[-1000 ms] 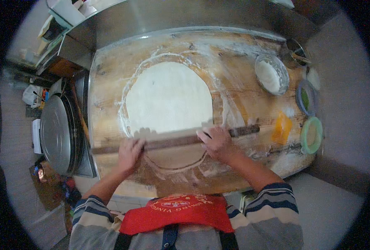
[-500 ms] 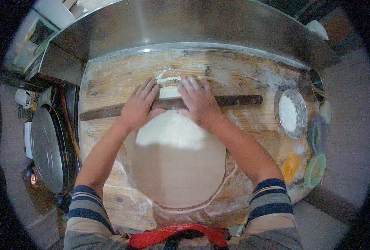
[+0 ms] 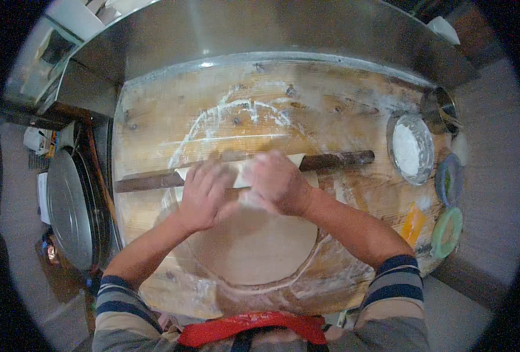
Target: The person kneads and rolls out dough on a floured wooden board using a long rolling pin. They then transfer the flattened dough to a hot griddle, spread oil over it, and cook it.
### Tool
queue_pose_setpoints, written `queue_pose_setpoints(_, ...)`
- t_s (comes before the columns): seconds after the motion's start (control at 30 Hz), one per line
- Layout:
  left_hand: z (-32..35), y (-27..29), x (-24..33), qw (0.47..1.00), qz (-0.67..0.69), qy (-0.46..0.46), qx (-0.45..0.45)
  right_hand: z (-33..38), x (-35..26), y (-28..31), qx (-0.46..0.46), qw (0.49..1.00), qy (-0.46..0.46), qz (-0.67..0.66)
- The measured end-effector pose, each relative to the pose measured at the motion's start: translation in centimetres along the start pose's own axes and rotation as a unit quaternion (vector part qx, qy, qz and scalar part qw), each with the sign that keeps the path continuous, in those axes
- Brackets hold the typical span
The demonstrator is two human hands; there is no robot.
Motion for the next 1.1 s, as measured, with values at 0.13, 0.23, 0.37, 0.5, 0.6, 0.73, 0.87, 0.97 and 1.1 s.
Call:
queue_pose_setpoints(0.13, -3.7, -3.6, -4.7, 0.991, -0.128, 0.027, -0.022, -1.5, 3.5, -4.5, -0.030, 0.979, -0.073, 0.187)
queue_pose_setpoints(0.23, -6.4, -4.0, -8.4, 0.991, -0.124, 0.009, -0.049, -5.3, 7.9, -3.9, -0.015, 0.967, -0.113, 0.229)
queue_pose_setpoints(0.37, -6.3, -3.8, -7.2, 0.995, -0.089, 0.009, -0.048, -4.7, 8.0, -4.7, -0.070, 0.966, -0.119, 0.220)
queue_pose_setpoints(0.5, 2.0, -3.2, 1.6, 0.998, -0.067, 0.018, 0.002, 2.9, -0.6, -6.1, -0.151, 0.969, -0.096, 0.172)
queue_pose_setpoints(0.6, 5.4, 1.5, 7.2, 0.982, 0.166, 0.072, -0.060, 7.9, -7.7, -3.6, -0.115, 0.993, 0.004, 0.032)
queue_pose_setpoints(0.73, 3.9, 2.5, 0.4, 0.992, -0.008, 0.113, 0.060, 4.4, -4.6, -1.8, 0.006, 0.988, -0.126, 0.092)
queue_pose_setpoints(0.87, 6.6, -0.8, 0.1, 0.974, -0.031, 0.207, -0.086, 8.2, -5.9, -4.6, -0.118, 0.953, -0.250, 0.124)
queue_pose_setpoints(0.97, 12.1, 2.7, 9.1, 0.984, -0.048, 0.148, -0.086, 12.7, -14.2, -2.2, -0.100, 0.982, -0.144, 0.067)
queue_pose_setpoints(1.1, 21.7, 5.6, 13.9, 0.979, -0.001, 0.160, -0.123, 20.8, -19.4, 1.6, -0.172, 0.981, -0.079, 0.040)
Point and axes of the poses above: each hand's wrist, its own z-axis away from the middle knuckle, its own y-axis out of the back of the hand, x = y × z, the point moved 6 cm from there along -z, towards the middle knuckle, and after that the axes turned 2 degrees about x, right-handed, at the moved point
